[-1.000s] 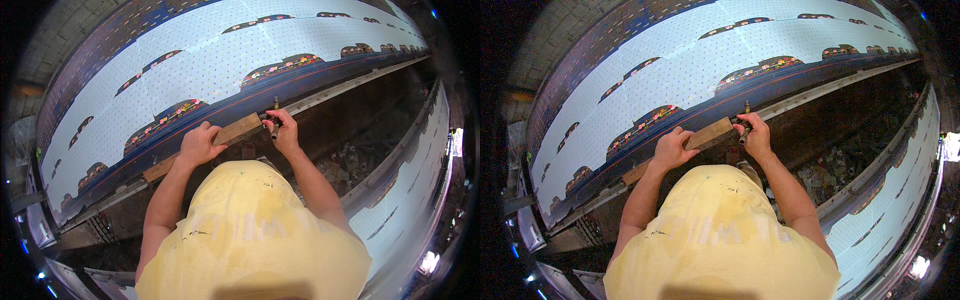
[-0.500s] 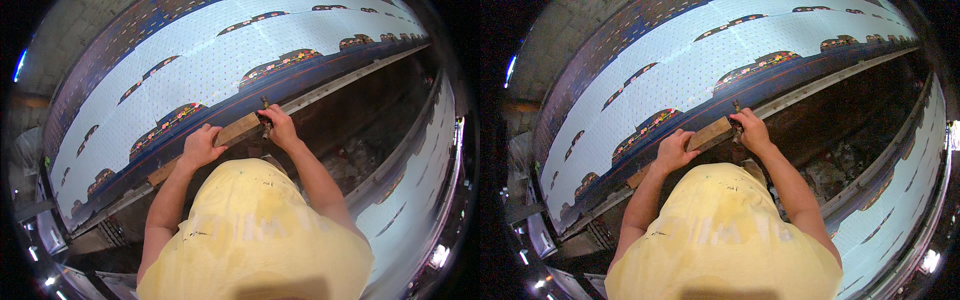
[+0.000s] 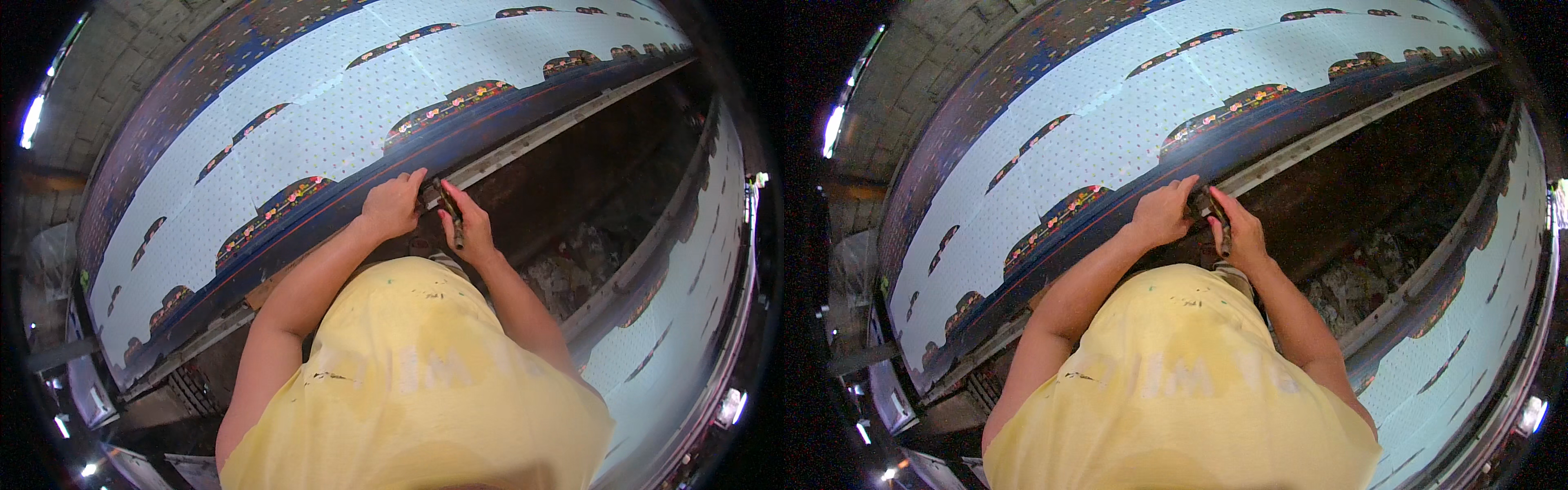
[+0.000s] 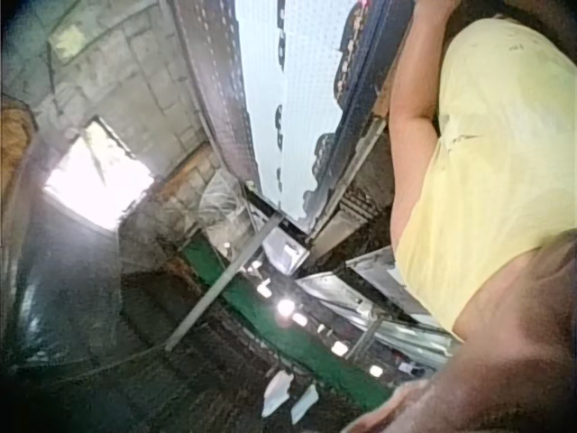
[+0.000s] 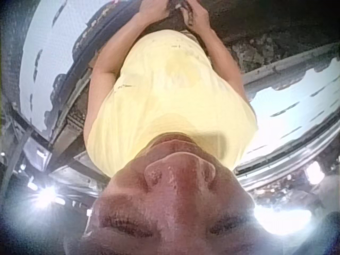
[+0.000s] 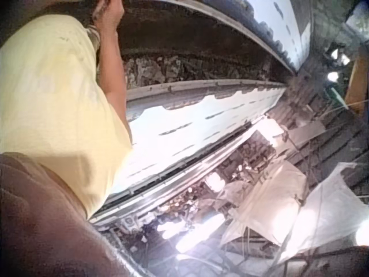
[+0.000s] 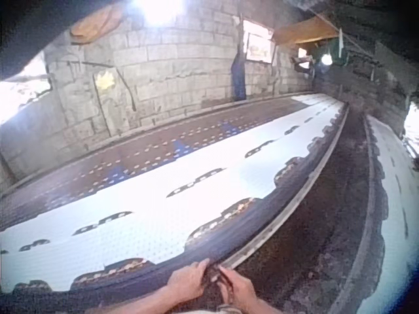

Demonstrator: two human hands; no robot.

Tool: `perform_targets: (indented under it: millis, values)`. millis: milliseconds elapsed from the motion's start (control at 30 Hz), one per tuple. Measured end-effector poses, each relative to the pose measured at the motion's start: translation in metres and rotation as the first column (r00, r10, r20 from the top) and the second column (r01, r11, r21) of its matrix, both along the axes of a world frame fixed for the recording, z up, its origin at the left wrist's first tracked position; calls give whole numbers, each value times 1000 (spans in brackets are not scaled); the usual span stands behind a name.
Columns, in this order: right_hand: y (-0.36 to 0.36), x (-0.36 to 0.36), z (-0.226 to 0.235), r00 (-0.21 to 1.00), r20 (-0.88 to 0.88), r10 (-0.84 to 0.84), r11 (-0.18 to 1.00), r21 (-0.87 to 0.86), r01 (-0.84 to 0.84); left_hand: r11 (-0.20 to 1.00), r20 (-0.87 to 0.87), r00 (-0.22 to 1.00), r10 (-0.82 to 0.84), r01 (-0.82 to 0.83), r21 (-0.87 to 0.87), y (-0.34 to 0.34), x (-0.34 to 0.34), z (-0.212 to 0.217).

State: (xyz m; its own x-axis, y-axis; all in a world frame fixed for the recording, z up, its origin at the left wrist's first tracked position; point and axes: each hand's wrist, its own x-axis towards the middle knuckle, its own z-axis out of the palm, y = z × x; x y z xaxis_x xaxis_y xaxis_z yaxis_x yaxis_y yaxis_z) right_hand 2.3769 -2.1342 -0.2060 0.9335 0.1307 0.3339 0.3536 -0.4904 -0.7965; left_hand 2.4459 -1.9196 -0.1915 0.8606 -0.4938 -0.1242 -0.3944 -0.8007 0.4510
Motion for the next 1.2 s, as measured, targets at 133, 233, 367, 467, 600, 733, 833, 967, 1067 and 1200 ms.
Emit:
perform_targets:
  millis: [133, 233, 367, 467, 600, 733, 833, 967, 1067, 1200]
  values:
    - [-15, -30, -15, 999, -33, 33, 990, -137, -38, 999, -111, 994, -4, 7, 32, -5, 8, 5]
    - [-11, -40, -27, 999, -45, -3, 971, -240, -8, 1000, -154, 988, 14, -12, 15, -3, 8, 10]
    - [-3, -39, -33, 998, 52, -43, 943, -327, 58, 1000, -69, 998, -2, 3, 11, -2, 3, 6]
    - [0, -36, -30, 996, 80, -29, 933, -356, 56, 1000, -11, 1000, -6, 6, -6, -1, 0, 2]
    - [0, -32, -31, 992, 126, 10, 871, -489, 54, 1000, 17, 1000, -7, 8, -30, -2, 1, 2]
    - [-3, -28, -33, 965, 249, 78, 767, -634, 101, 1000, -1, 1000, -9, 9, -9, -5, 1, 6]
    - [-5, -24, -36, 970, 237, 55, 776, -621, 108, 1000, 12, 1000, -5, 5, -15, -3, 1, 2]
    - [2, -23, -68, 978, -130, -161, 987, -16, 161, 1000, 33, 999, -6, 6, -12, -6, 1, 2]
    - [5, -32, -94, 684, -696, 221, 642, 631, 435, 1000, 23, 1000, -4, 4, 2, -7, 2, 1]
    - [-16, -43, -84, 526, -761, 380, 737, 593, 325, 999, 50, 999, -17, 19, -28, -5, 1, -2]
